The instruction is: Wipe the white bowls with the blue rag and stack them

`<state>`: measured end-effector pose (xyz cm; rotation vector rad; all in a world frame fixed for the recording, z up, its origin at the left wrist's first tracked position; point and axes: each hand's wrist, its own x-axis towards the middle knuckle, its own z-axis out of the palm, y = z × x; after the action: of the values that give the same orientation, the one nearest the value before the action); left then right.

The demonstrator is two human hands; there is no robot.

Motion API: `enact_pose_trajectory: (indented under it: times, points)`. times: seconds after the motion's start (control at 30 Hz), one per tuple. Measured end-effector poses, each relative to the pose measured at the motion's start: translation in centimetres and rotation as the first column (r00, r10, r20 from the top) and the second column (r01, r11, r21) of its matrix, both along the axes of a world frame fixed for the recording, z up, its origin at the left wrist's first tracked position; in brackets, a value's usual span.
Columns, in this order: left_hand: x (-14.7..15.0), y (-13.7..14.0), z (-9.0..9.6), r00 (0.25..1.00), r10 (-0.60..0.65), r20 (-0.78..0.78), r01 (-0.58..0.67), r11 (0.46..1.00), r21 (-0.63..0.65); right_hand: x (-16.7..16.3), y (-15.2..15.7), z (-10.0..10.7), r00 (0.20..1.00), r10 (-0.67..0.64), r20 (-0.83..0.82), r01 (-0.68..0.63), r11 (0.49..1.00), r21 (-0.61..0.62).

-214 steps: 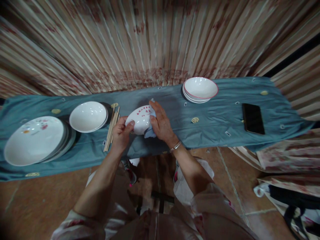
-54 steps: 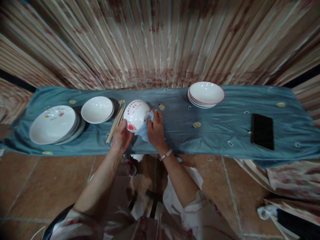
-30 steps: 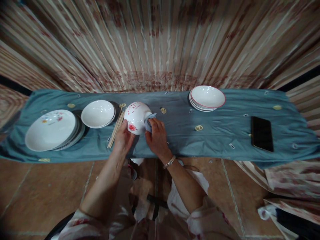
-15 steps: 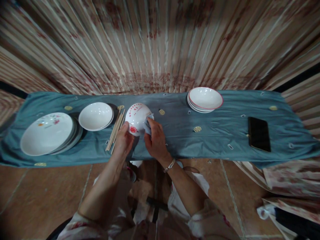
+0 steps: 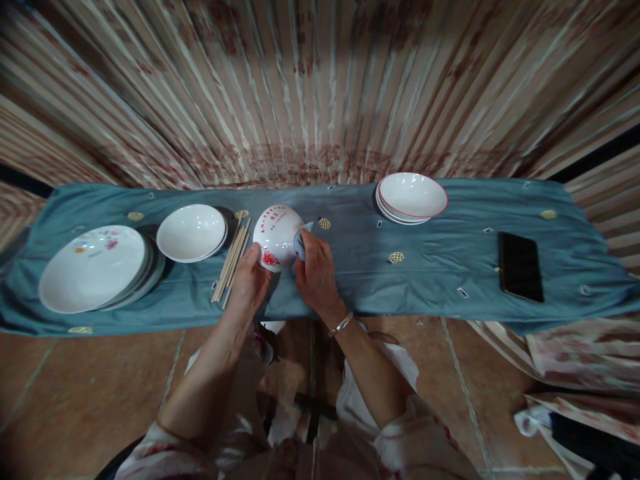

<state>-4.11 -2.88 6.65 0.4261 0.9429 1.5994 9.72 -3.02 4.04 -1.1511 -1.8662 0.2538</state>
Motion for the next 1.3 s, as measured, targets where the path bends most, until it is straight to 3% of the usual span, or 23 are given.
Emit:
enact_pose_trajectory:
  times: [0.67,1.3]
  points:
    - [-0.1,0.2,-0.1,1.0,0.026,0.012,-0.026,1.0,-0.014,0.6,-0.4,0.1,0.998,-0.061,-0.021,0.059,0.993,-0.101]
    - [0.1,0.0,0.4,0.999,-0.016,-0.027,0.016,1.0,0.009,0.4,-1.2,1.2,0.994,0.036,-0.106,-0.04,0.999,-0.033]
